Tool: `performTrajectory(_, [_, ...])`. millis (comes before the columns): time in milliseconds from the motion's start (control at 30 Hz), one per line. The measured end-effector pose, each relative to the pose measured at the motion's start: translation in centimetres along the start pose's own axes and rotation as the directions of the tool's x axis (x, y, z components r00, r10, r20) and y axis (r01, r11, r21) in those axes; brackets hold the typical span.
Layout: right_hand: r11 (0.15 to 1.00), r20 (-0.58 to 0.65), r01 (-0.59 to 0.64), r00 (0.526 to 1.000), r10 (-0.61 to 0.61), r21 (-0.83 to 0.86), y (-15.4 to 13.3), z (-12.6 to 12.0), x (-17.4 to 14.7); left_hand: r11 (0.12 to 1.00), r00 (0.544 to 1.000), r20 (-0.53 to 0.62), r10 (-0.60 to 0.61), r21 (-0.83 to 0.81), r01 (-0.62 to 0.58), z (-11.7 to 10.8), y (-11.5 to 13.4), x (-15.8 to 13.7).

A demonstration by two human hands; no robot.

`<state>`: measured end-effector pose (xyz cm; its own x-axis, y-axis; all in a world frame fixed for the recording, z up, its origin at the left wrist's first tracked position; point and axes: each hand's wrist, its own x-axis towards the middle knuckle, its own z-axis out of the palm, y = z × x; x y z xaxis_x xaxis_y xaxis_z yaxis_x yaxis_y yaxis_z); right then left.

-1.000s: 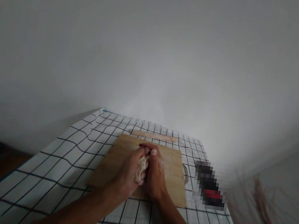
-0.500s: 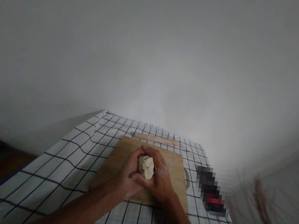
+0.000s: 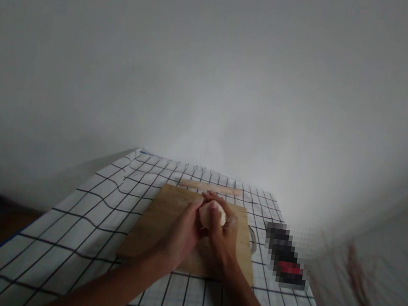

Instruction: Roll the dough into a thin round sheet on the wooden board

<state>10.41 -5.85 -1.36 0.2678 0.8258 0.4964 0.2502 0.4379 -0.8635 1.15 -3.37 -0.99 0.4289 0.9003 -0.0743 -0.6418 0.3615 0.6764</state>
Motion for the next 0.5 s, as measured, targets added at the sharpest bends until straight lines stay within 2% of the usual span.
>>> performTrajectory(67, [0.991, 0.016, -0.102, 0.995, 0.1, 0.088, 0.7, 0.1, 0.1, 0.981, 0.989, 0.004, 0.149, 0.128, -0.148, -0.3, 0.1, 0.1])
performTrajectory(133, [0.956, 0.07, -0.207, 0.978, 0.197, 0.208, 1.4, 0.4, 0.1, 0.914, 0.964, 0.064, 0.257, 0.307, -0.264, -0.3, 0.4, -0.2])
performTrajectory(233, [0.878, 0.166, -0.274, 0.96, 0.225, 0.394, 2.1, 1.0, -0.1, 0.84, 0.952, 0.15, 0.266, 0.448, -0.306, 0.1, 1.2, -1.1])
performTrajectory(400, [0.758, 0.245, -0.339, 0.939, 0.24, 0.558, 1.5, 1.9, -0.2, 0.839, 0.954, 0.131, 0.269, 0.454, -0.299, 0.4, 1.6, -1.6])
performTrajectory(500, [0.734, 0.238, -0.351, 0.936, 0.258, 0.581, 0.8, 2.4, -0.6, 0.723, 0.928, 0.198, 0.317, 0.582, -0.371, -0.1, 1.4, -1.7])
